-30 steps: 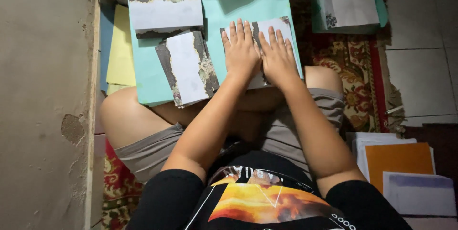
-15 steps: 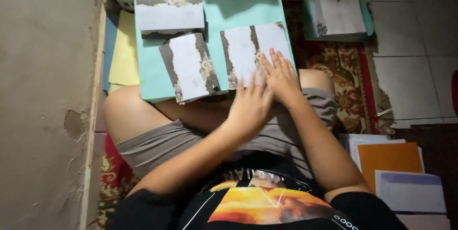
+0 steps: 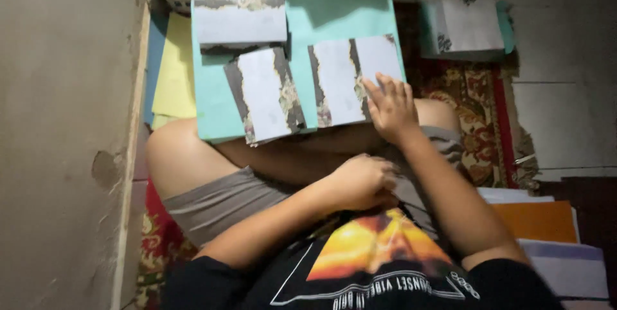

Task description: The person flips through a stack of printed cards by hand, pressing down on them before gathering them into a pile on a light blue surface.

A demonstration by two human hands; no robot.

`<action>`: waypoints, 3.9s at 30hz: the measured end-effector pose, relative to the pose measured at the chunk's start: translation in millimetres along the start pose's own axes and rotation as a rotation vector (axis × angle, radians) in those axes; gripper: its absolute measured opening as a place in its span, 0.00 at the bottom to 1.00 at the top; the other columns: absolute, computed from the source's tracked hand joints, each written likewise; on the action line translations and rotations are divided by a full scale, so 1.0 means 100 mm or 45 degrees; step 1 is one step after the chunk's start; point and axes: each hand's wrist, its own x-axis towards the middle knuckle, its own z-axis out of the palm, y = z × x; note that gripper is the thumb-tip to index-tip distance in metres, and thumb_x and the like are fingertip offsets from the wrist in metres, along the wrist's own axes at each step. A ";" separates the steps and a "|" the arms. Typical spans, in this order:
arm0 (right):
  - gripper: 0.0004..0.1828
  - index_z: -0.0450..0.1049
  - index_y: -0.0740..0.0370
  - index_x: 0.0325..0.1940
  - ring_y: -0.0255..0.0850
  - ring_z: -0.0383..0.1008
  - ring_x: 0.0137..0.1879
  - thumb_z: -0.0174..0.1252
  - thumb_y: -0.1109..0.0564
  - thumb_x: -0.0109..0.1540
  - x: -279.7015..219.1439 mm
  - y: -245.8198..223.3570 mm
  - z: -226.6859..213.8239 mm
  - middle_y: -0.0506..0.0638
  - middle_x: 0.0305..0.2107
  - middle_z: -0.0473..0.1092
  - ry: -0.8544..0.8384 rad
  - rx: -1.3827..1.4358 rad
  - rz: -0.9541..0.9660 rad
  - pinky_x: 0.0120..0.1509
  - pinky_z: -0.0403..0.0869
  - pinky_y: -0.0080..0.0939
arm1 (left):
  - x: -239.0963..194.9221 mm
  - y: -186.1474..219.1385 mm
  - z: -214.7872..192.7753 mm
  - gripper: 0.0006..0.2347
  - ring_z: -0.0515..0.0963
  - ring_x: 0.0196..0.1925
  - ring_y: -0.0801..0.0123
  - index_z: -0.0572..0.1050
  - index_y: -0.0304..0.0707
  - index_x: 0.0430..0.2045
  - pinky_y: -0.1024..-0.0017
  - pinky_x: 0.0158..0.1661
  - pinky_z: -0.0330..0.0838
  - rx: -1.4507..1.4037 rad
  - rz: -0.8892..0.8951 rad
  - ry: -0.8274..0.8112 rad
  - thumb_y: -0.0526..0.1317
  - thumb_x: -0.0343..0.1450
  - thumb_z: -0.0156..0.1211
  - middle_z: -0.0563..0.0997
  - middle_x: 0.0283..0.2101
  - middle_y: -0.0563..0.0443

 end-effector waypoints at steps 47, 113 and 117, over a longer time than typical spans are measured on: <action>0.16 0.77 0.57 0.56 0.51 0.73 0.59 0.50 0.50 0.70 0.04 -0.08 -0.14 0.51 0.55 0.72 0.241 0.331 0.127 0.59 0.69 0.51 | -0.81 -0.92 -0.67 0.18 0.72 0.65 0.39 0.77 0.44 0.50 0.36 0.60 0.59 0.713 -0.412 0.576 0.45 0.66 0.66 0.74 0.62 0.40; 0.31 0.57 0.56 0.79 0.54 0.56 0.77 0.36 0.44 0.73 -0.01 -0.18 -0.08 0.57 0.70 0.61 -0.075 0.657 0.184 0.78 0.52 0.57 | 0.25 -1.13 -0.39 0.23 0.59 0.74 0.42 0.64 0.33 0.66 0.49 0.74 0.37 -0.370 -0.693 0.378 0.50 0.81 0.36 0.69 0.67 0.33; 0.29 0.61 0.53 0.77 0.47 0.55 0.78 0.43 0.51 0.70 0.00 -0.23 -0.07 0.49 0.73 0.59 -0.073 0.512 0.166 0.79 0.51 0.53 | 0.27 -0.95 -0.49 0.34 0.53 0.73 0.24 0.40 0.31 0.74 0.37 0.70 0.49 -0.617 -0.701 0.623 0.49 0.78 0.49 0.51 0.73 0.17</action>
